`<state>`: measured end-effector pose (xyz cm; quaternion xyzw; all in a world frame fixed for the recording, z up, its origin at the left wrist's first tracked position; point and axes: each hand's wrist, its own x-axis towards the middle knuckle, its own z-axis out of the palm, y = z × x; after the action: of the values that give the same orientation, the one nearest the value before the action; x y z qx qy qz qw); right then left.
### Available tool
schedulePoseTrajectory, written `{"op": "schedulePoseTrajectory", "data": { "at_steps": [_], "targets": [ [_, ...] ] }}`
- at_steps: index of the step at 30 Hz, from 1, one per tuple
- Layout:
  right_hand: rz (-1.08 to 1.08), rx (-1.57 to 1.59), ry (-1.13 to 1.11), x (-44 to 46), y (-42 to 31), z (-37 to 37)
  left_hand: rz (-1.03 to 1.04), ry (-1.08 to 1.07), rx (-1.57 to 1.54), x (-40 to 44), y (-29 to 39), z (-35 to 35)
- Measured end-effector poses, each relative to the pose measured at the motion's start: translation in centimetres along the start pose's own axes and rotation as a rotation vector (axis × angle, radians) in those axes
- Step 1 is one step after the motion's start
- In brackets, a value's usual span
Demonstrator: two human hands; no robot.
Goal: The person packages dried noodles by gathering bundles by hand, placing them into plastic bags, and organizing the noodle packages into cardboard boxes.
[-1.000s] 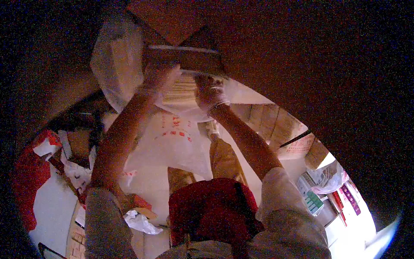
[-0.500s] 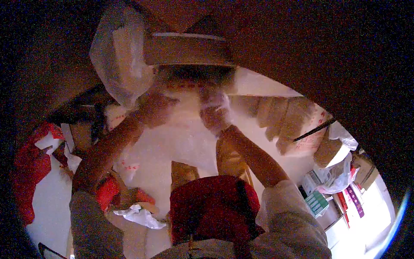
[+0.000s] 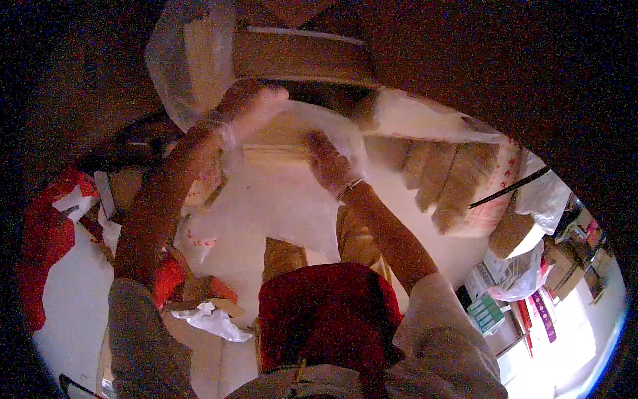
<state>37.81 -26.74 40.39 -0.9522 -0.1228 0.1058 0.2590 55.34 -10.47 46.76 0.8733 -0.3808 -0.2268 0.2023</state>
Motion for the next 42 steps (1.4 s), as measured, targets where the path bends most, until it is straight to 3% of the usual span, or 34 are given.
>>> {"op": "schedulePoseTrajectory", "data": {
  "at_steps": [2, 3, 6, 9, 11, 12, 14, 15, 17, 19, 22, 24, 25, 28, 29, 30, 31, 32, 33, 34, 35, 37, 39, 40, 42],
  "targets": [
    [-0.103, -0.512, -0.119, 0.7, 0.5, -0.5, -0.035, -0.068, -0.038, 0.4, 0.3, -0.8],
    [-0.098, -0.505, -0.115, 1.0, 1.2, -0.2, -0.035, -0.079, -0.035, 0.6, 0.3, -0.8],
    [0.165, 0.077, -0.039, 1.6, 2.7, 0.1, -0.019, -0.091, -0.024, 1.1, 0.0, -0.6],
    [0.536, 0.347, 0.075, 4.0, 1.2, -4.4, -0.034, -0.128, -0.030, 2.1, -0.2, -0.7],
    [0.294, -0.067, 0.017, 5.3, 2.1, -4.5, -0.068, -0.164, -0.042, 2.8, -0.7, -0.6],
    [0.290, -0.065, 0.022, 5.6, 2.4, -4.0, -0.020, -0.153, -0.081, 3.2, -1.4, 0.4],
    [-0.032, -0.347, 0.138, 6.5, 2.3, -2.3, 0.028, -0.134, -0.115, 4.1, -2.9, 1.8],
    [-0.038, -0.348, 0.145, 7.4, 1.6, -2.6, 0.053, -0.161, -0.039, 4.6, -3.4, 2.3],
    [0.054, -0.280, -0.123, 9.1, 0.2, -3.8, 0.071, -0.181, 0.045, 5.5, -4.5, 3.1],
    [-0.031, -0.253, -0.090, 9.6, 0.6, -2.9, -0.010, -0.122, -0.267, 6.3, -5.0, 3.3],
    [-0.156, -0.226, 0.025, 9.7, 0.2, -2.9, -0.022, -0.196, -0.256, 6.7, -5.2, 3.2],
    [0.054, -0.266, -0.339, 9.8, 0.1, -3.6, -0.006, -0.212, -0.257, 7.2, -5.8, 3.5],
    [0.058, -0.269, -0.341, 9.5, 0.4, -3.5, 0.009, -0.226, -0.259, 7.3, -6.2, 4.0],
    [-0.040, -0.680, 0.008, 8.6, 2.5, -2.5, -0.020, -0.221, -0.255, 7.7, -6.7, 4.4],
    [-0.059, -0.537, 0.188, 9.0, 3.6, -2.1, -0.016, -0.218, -0.257, 7.7, -6.8, 4.1],
    [-0.079, -0.391, 0.364, 9.1, 4.3, -1.9, -0.024, -0.194, -0.248, 7.5, -6.7, 3.4],
    [-0.080, -0.393, 0.363, 9.2, 4.0, -1.9, -0.033, -0.170, -0.238, 7.3, -6.1, 2.0],
    [-0.022, -0.578, 0.251, 9.3, 3.6, -1.8, -0.033, -0.168, -0.238, 6.9, -5.6, 0.4],
    [0.035, -0.760, 0.138, 9.4, 3.3, -1.7, -0.168, -0.133, -0.228, 6.1, -4.3, -2.4],
    [0.030, -0.758, 0.140, 9.1, 4.1, -0.9, -0.304, -0.098, -0.216, 5.1, -3.2, -4.1],
    [-0.012, -0.842, 0.048, 8.7, 5.5, 0.5, -0.308, -0.097, -0.212, 3.9, -3.0, -4.6],
    [-0.055, -0.923, -0.042, 9.0, 4.7, -0.7, 0.026, 0.474, 0.343, 0.7, -3.1, -5.9],
    [-0.095, -0.987, -0.075, 8.8, 3.3, -3.0, -0.175, 0.412, 0.352, -2.6, -2.0, -7.0],
    [-0.098, -0.986, -0.076, 8.7, 3.6, -2.9, -0.519, 0.251, -0.017, -3.9, -1.3, -7.1],
    [0.065, -0.604, -0.001, 8.8, 4.9, -2.9, -0.664, 0.176, -0.330, -7.6, -1.0, -4.6]
  ]
}}
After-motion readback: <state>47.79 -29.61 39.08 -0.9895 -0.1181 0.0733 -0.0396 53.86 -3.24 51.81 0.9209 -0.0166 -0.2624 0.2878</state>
